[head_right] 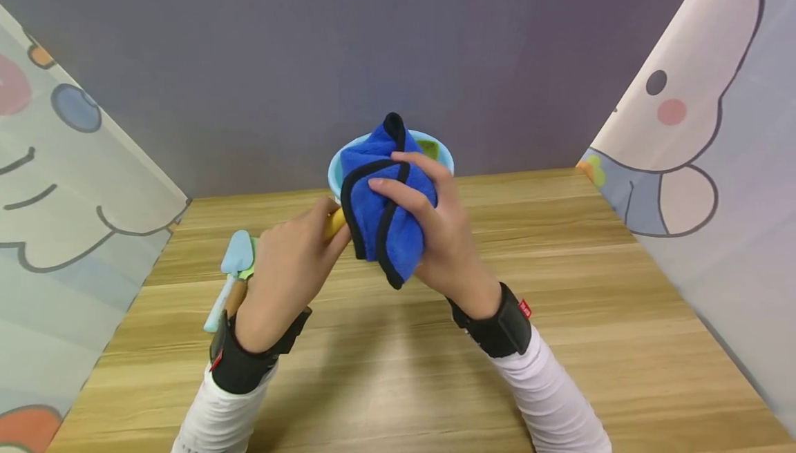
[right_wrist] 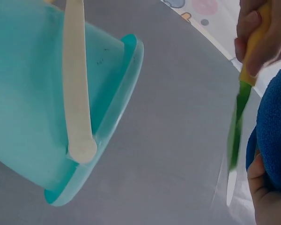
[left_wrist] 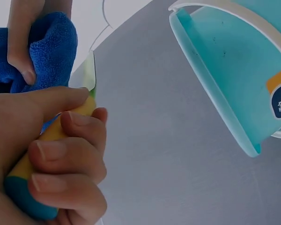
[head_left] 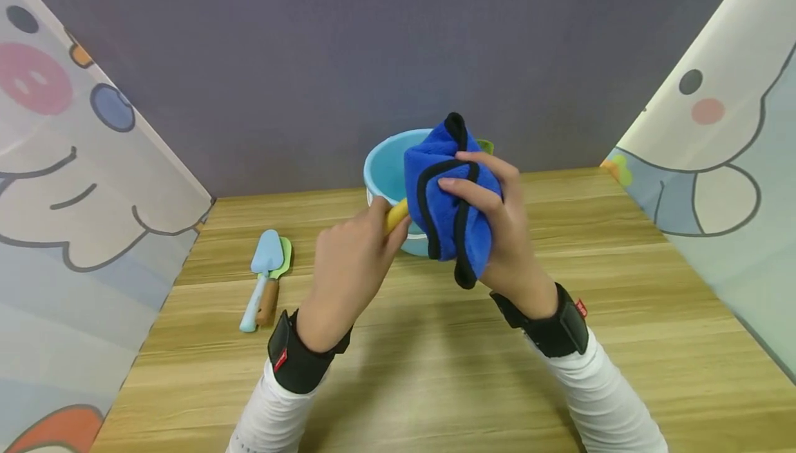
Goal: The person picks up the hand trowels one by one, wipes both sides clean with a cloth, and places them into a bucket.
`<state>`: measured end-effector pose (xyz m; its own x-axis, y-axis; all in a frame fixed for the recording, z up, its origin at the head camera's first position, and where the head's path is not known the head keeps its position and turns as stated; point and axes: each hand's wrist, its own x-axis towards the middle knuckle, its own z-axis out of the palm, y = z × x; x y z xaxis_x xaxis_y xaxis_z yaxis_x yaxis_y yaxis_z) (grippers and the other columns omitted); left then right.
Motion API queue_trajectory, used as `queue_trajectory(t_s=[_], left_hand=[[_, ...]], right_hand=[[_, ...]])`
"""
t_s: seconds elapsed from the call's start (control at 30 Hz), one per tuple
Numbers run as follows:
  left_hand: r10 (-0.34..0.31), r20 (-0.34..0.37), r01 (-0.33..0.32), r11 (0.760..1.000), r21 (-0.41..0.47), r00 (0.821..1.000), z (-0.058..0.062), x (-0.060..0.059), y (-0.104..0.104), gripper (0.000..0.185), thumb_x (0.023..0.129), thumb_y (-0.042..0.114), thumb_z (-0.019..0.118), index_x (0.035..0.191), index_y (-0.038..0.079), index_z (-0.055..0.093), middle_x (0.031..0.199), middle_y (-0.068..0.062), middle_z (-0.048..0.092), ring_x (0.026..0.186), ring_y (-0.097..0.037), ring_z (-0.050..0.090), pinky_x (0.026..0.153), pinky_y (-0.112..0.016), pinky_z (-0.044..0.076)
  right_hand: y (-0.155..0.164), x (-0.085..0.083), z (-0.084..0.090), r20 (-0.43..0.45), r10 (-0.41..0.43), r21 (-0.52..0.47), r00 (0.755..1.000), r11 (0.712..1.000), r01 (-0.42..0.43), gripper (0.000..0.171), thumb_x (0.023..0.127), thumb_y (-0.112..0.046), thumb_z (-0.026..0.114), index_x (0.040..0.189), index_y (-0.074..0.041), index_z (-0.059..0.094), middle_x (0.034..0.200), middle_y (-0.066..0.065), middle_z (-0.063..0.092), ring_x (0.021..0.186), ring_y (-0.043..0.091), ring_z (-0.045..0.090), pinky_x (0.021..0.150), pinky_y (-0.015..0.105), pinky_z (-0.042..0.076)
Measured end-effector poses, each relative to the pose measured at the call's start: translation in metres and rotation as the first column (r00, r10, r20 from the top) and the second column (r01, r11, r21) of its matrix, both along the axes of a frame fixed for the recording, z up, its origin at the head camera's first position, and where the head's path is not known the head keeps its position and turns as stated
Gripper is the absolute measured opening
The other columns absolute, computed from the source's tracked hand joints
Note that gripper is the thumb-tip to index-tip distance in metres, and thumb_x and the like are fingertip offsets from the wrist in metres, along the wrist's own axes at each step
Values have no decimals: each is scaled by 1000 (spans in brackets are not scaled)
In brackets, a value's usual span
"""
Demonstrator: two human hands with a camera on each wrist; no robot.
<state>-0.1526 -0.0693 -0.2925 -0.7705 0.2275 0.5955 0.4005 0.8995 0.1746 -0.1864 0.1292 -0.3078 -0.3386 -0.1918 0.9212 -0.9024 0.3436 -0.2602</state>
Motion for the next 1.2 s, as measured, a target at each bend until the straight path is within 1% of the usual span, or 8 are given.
queue_trajectory(t_s=[0.1, 0.23, 0.37, 0.47, 0.63, 0.83, 1.03, 1.2], left_hand=[[-9, -21, 10, 1000, 19, 1000, -2, 0, -1, 26, 97, 34, 69, 99, 9, 61, 61, 0, 53, 46, -16, 49, 41, -29, 30], [-26, -70, 28, 999, 26, 997, -4, -1, -4, 27, 96, 35, 70, 99, 10, 61, 61, 0, 54, 46, -17, 50, 40, -31, 31], [-36, -114, 38, 999, 8, 993, -6, -2, -7, 27, 95, 34, 71, 96, 9, 61, 59, 0, 54, 44, -16, 49, 40, -31, 31], [-40, -132, 40, 999, -9, 990, -7, -2, -8, 25, 95, 32, 72, 95, 8, 62, 58, 0, 53, 43, -15, 46, 39, -29, 29], [-34, -144, 30, 999, -31, 989, -9, -1, -9, 26, 93, 29, 74, 93, 7, 62, 56, 1, 50, 41, -14, 42, 39, -27, 25], [-24, -165, 18, 999, -43, 986, -11, -2, -9, 25, 92, 29, 74, 90, 7, 62, 55, 1, 49, 40, -13, 41, 39, -28, 25], [-17, -165, 9, 999, -53, 986, -11, -2, -9, 26, 92, 29, 74, 89, 7, 62, 54, 1, 48, 40, -13, 40, 39, -27, 23], [-17, -179, 5, 997, -72, 984, -11, -2, -9, 27, 92, 31, 74, 88, 7, 61, 53, 2, 47, 39, -13, 39, 39, -26, 22]], right_hand=[[-4, -1, -3, 8, -10, 49, 1000, 999, 10, 43, 94, -40, 70, 129, -19, 55, 142, 25, 43, 135, 46, 46, 112, 49, 44], [-7, -1, -5, 17, -47, 135, 999, 990, 45, 45, 93, -34, 72, 131, -20, 53, 144, 26, 40, 135, 47, 48, 109, 56, 46], [-8, -1, -6, 26, -85, 199, 996, 977, 78, 62, 83, -20, 84, 134, -19, 48, 144, 29, 38, 133, 47, 50, 105, 59, 48], [-7, -2, -7, 44, -108, 234, 993, 968, 95, 74, 76, -12, 89, 135, -20, 46, 143, 28, 39, 131, 48, 51, 103, 60, 50], [-7, -3, -7, 58, -139, 275, 989, 954, 118, 76, 76, -12, 89, 137, -22, 44, 142, 26, 41, 128, 48, 54, 101, 59, 52], [-6, -4, -8, 46, -158, 282, 986, 949, 139, 75, 77, -13, 89, 138, -22, 45, 141, 26, 44, 127, 47, 56, 98, 58, 54], [-6, -5, -10, 38, -182, 282, 983, 945, 164, 75, 77, -16, 89, 138, -22, 46, 140, 26, 47, 124, 47, 59, 94, 57, 56], [-5, -5, -11, 38, -199, 285, 979, 941, 181, 75, 78, -19, 89, 139, -22, 46, 139, 25, 47, 122, 46, 60, 91, 56, 58]])
